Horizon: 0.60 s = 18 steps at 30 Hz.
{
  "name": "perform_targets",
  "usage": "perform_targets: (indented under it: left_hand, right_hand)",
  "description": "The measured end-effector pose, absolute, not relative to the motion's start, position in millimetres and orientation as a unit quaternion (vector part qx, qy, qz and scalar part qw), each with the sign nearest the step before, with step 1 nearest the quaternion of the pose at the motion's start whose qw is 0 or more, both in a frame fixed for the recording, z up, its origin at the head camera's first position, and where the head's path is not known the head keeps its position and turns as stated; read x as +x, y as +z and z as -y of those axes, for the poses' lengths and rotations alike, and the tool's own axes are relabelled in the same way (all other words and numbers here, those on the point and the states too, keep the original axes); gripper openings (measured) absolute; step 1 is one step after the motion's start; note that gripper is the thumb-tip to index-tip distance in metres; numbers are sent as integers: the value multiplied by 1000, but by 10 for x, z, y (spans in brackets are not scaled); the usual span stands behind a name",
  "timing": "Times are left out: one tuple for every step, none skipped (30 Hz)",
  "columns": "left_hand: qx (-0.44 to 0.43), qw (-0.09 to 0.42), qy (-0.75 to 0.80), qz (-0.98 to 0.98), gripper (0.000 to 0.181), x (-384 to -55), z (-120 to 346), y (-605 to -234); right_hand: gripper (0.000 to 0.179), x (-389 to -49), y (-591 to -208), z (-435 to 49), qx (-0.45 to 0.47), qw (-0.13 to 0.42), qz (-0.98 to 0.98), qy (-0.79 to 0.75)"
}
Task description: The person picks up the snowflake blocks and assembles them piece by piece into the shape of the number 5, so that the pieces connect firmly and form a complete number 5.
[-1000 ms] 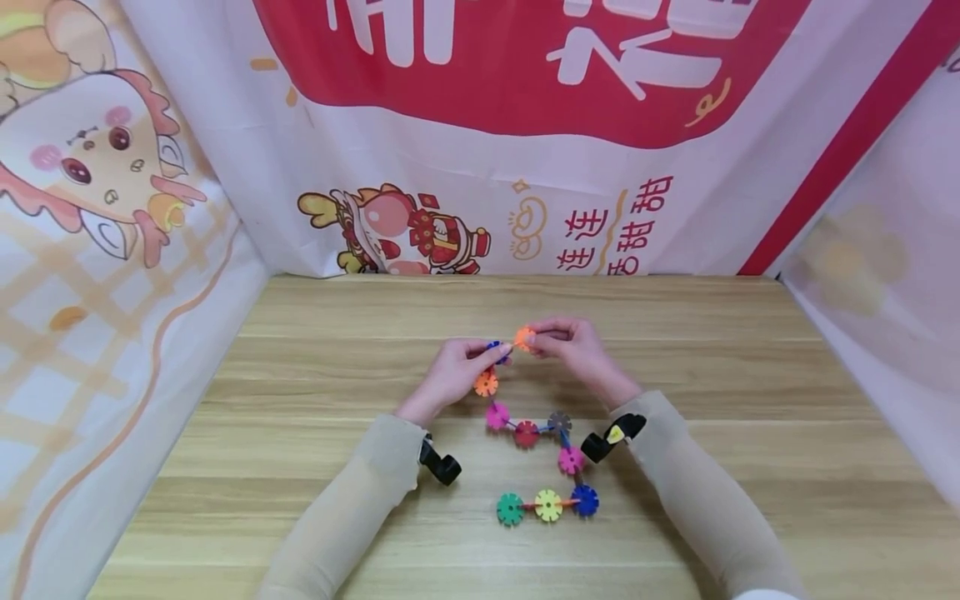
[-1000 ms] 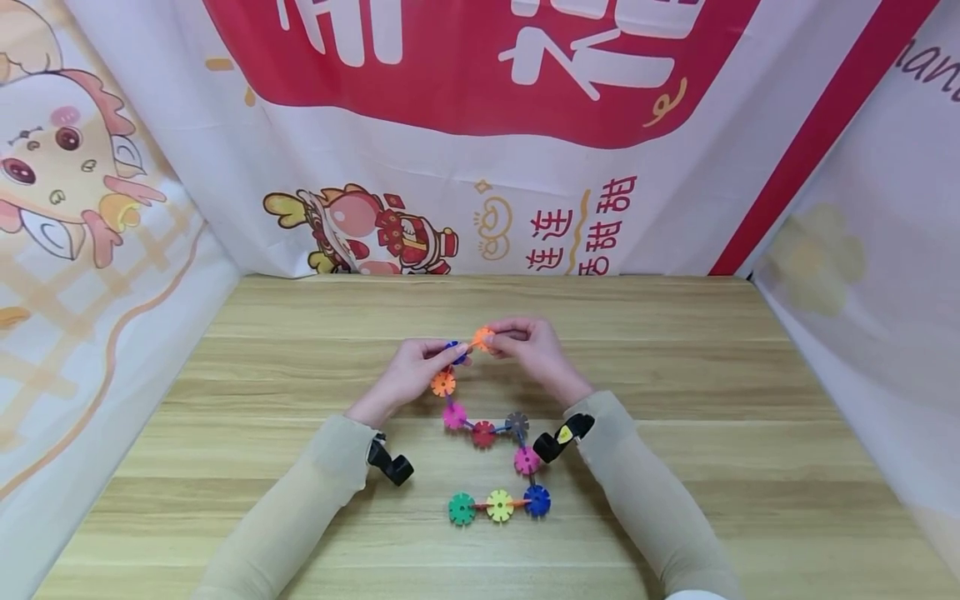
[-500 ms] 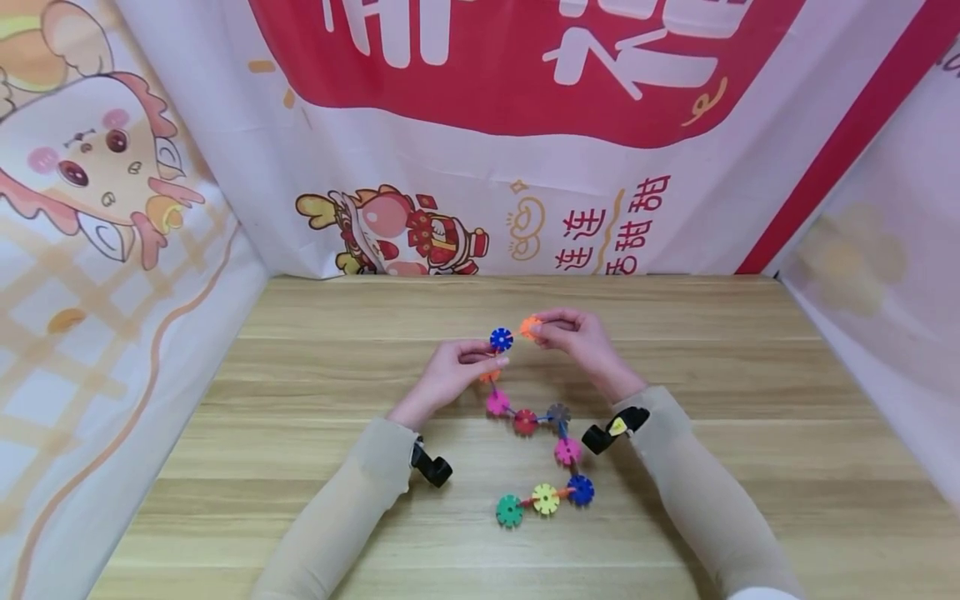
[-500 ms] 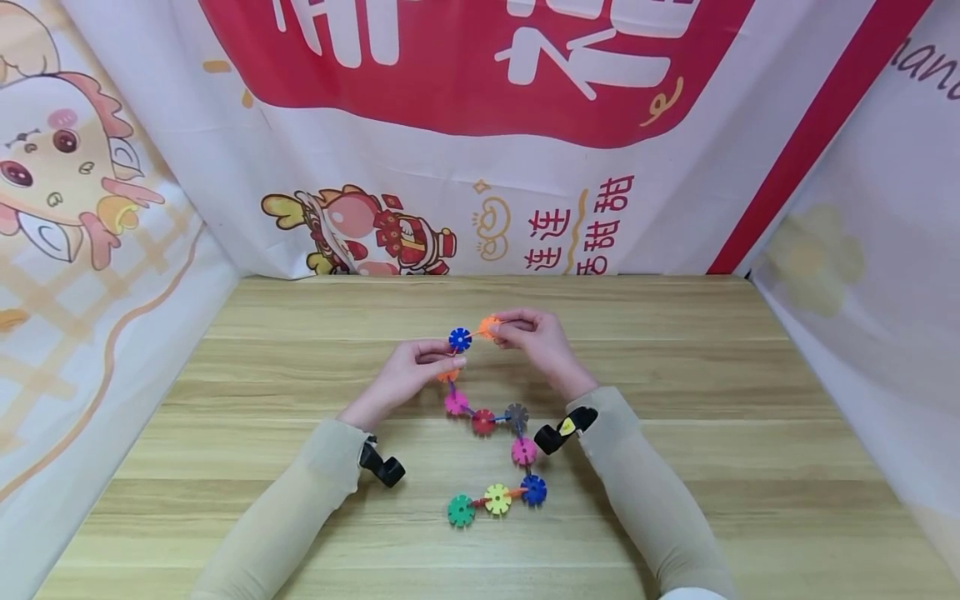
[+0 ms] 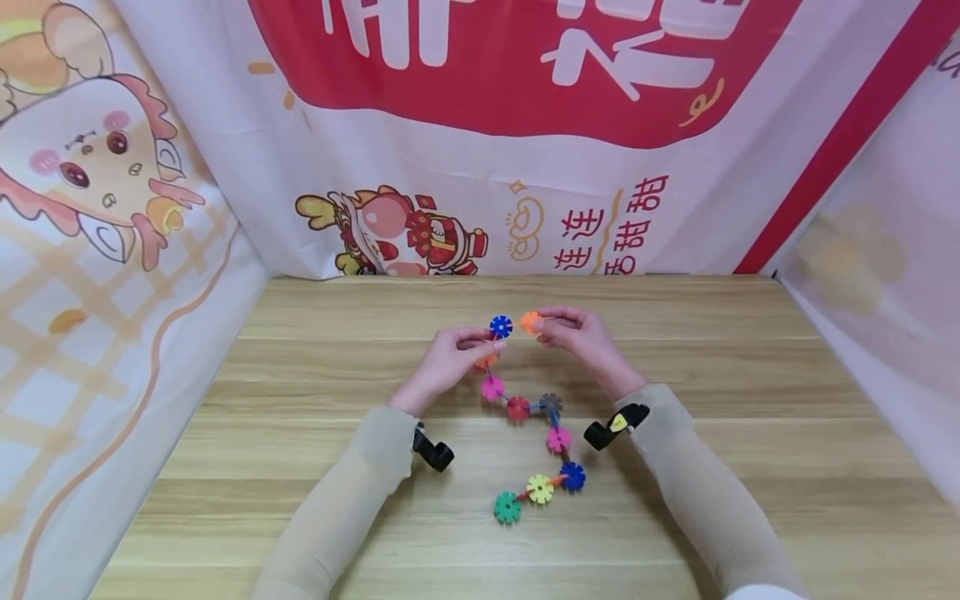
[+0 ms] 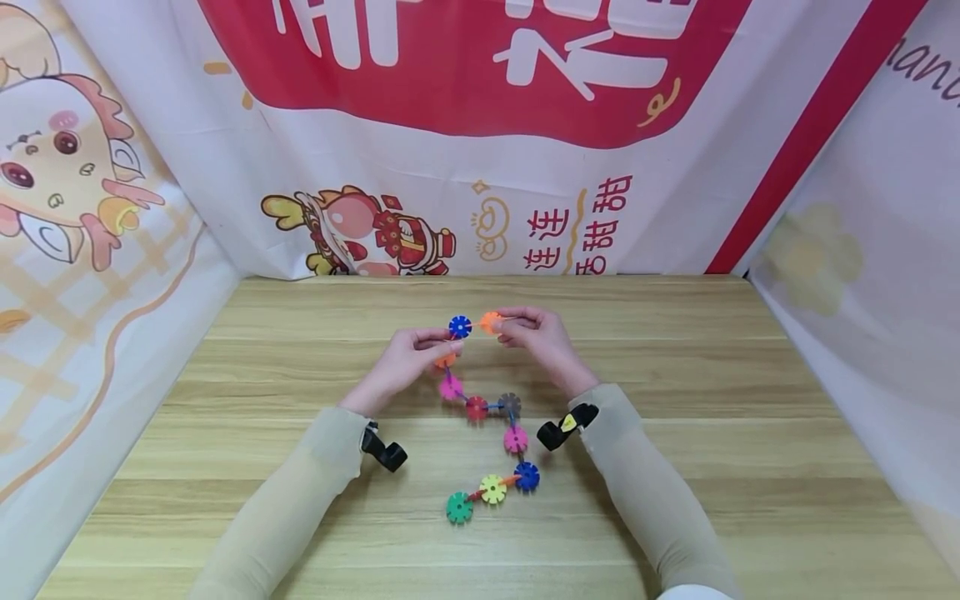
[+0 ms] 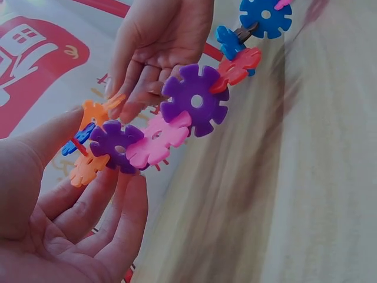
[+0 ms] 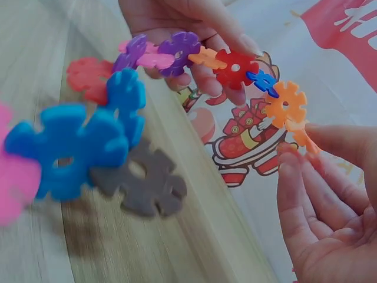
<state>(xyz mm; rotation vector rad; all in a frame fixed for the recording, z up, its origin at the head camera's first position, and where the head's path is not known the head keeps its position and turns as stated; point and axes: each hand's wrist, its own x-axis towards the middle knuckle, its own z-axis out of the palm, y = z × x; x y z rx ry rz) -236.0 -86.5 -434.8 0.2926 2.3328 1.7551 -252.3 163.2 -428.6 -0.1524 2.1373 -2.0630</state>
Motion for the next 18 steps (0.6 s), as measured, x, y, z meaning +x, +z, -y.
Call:
perform_targets:
  left_hand:
    - [100, 104, 599, -788, 49, -2374, 864, -4337]
    - [101, 103, 600, -787, 48, -2393, 866, -4331]
    - [102, 105, 603, -785, 48, -2412, 867, -4323]
    - [100, 105, 603, -784, 48, -2431, 864, -4314]
    - [99, 107, 603, -784, 48, -2453, 860, -4309]
    - [98, 108, 603, -784, 49, -2478, 857, -4307]
    - [96, 108, 601, -786, 50, -2505, 855, -4309]
    - [94, 108, 597, -789, 51, -2533, 853, -4313]
    - [92, 108, 595, -791, 52, -2559, 850, -4314]
    - [91, 107, 591, -794, 53, -2586, 848, -4319]
    - [91, 108, 590, -795, 53, -2614, 846, -4324]
    - [90, 108, 587, -797, 53, -2641, 845, -4332]
    - [88, 108, 584, -800, 54, -2669, 844, -4341]
    - [87, 109, 581, -802, 54, -2697, 843, -4351]
    - [84, 112, 581, -802, 55, -2722, 840, -4358]
    - [82, 113, 581, -802, 55, -2747, 837, -4367]
    - [80, 115, 579, -803, 55, -2767, 834, -4371]
    - [78, 117, 575, -806, 56, -2783, 831, -4375]
  right_hand:
    - [40, -2518, -4284, -1646, -51, 81, -719, -689]
    - [40, -2513, -4283, -1661, -49, 79, -719, -689]
    - [42, -2503, -4283, -1680, -48, 78, -721, -687]
    - [44, -2489, -4283, -1709, -45, 75, -728, -680]
    - [45, -2469, -4280, -1740, -44, 74, -737, -671]
    - [46, -2443, -4276, -1773, -44, 72, -746, -661]
    - [47, -2410, -4272, -1805, -47, 70, -753, -652]
    - [47, -2371, -4267, -1837, -54, 69, -763, -640]
    - [48, -2328, -4263, -1868, -64, 69, -774, -626]
    - [48, -2278, -4256, -1896, -73, 71, -785, -611]
    - [47, -2224, -4250, -1920, -85, 77, -792, -600]
    - [47, -2172, -4254, -1942, -101, 85, -797, -589]
    - [47, -2116, -4256, -1959, -119, 95, -803, -576]
    - [46, -2061, -4261, -1971, -136, 109, -807, -565]
    - [45, -2004, -4267, -1977, -154, 127, -807, -556]
    - [44, -1950, -4272, -1975, -172, 149, -803, -551]
    - [42, -1903, -4285, -1971, -196, 169, -799, -544]
    - [41, -1859, -4300, -1964, -220, 182, -796, -534]
